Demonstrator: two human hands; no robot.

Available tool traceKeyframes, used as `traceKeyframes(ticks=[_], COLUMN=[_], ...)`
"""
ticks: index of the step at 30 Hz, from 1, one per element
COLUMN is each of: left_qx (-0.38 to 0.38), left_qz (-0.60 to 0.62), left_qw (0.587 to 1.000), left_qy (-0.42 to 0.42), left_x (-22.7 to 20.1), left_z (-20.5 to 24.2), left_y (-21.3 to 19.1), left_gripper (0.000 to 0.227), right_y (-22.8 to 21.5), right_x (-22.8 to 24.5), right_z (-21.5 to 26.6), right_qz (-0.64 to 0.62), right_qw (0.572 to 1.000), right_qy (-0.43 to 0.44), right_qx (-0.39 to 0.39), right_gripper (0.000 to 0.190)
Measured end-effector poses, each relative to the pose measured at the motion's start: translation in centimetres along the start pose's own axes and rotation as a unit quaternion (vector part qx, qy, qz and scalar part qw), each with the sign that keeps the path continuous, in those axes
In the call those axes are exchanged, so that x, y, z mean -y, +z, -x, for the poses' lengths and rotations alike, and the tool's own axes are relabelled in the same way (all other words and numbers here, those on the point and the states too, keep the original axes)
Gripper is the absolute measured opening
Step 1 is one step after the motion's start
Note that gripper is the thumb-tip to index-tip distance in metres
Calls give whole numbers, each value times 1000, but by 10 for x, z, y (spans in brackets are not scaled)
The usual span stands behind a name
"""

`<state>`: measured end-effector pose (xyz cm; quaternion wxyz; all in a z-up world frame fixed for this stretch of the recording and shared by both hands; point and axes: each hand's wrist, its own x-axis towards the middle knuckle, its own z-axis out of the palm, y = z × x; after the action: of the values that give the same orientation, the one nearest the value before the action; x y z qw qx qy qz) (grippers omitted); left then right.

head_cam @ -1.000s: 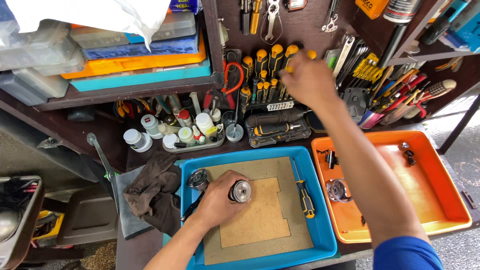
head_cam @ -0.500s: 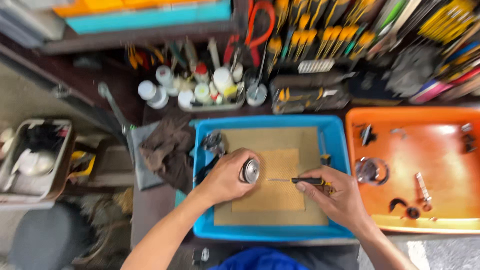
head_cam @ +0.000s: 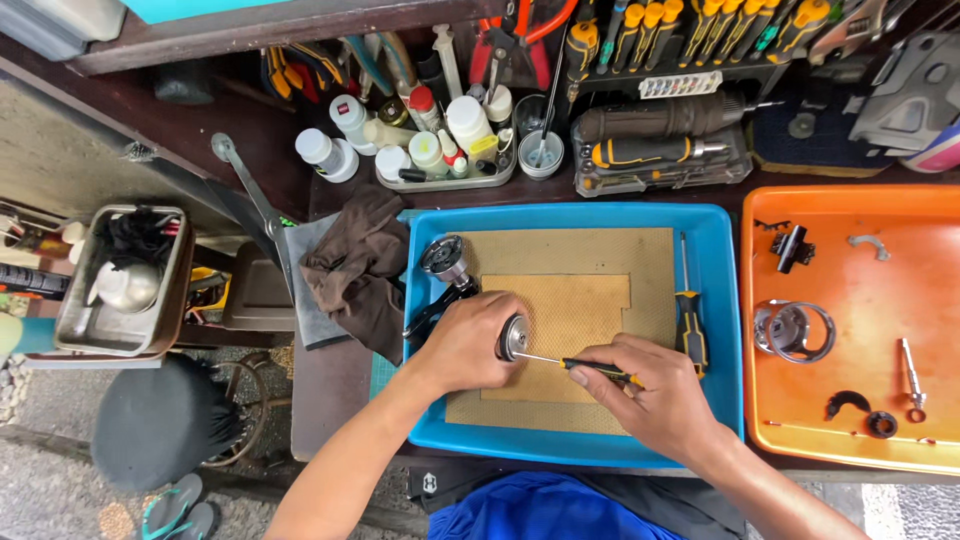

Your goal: The person uses a screwdriver to loosen and remove a screw from a cylindrical mechanical part. They then separate the part into two pieces and place the components into an orange tray.

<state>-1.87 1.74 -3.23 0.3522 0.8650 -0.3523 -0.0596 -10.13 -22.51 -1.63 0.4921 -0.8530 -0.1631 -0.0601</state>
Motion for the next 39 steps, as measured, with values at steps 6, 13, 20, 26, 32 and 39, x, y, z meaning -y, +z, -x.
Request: traceKeyframes(ticks=[6,13,20,26,32,39], left_qx=[-2,12,10,14,16,13], left_qz=[-11,-24,-26,-29,-41,-74], left_qw=[1000,1000,1000,999,999,997], left_qy=[6,-11,-4,-5,1,-11], left_x=[0,3,5,5,6,3], left_z=[-1,1,0,0,-1,-3], left_y=[1,3,5,5,7,10], left_gripper=[29,32,29,31,32,31], right_y=[2,4,4,5,0,-4], right_x=[-3,-4,-4,-3,0,2], right_z=[0,-1,-1,-2,-6,-17], right_qz=[-9,-9,-5,0,39,42], right_qw=[1000,1000,1000,1000,998,995], right_qy=[7,5,1,3,-58,-23], right_qx=[8,8,-3,-3,6,84], right_gripper=[20,19,18,18,16,20])
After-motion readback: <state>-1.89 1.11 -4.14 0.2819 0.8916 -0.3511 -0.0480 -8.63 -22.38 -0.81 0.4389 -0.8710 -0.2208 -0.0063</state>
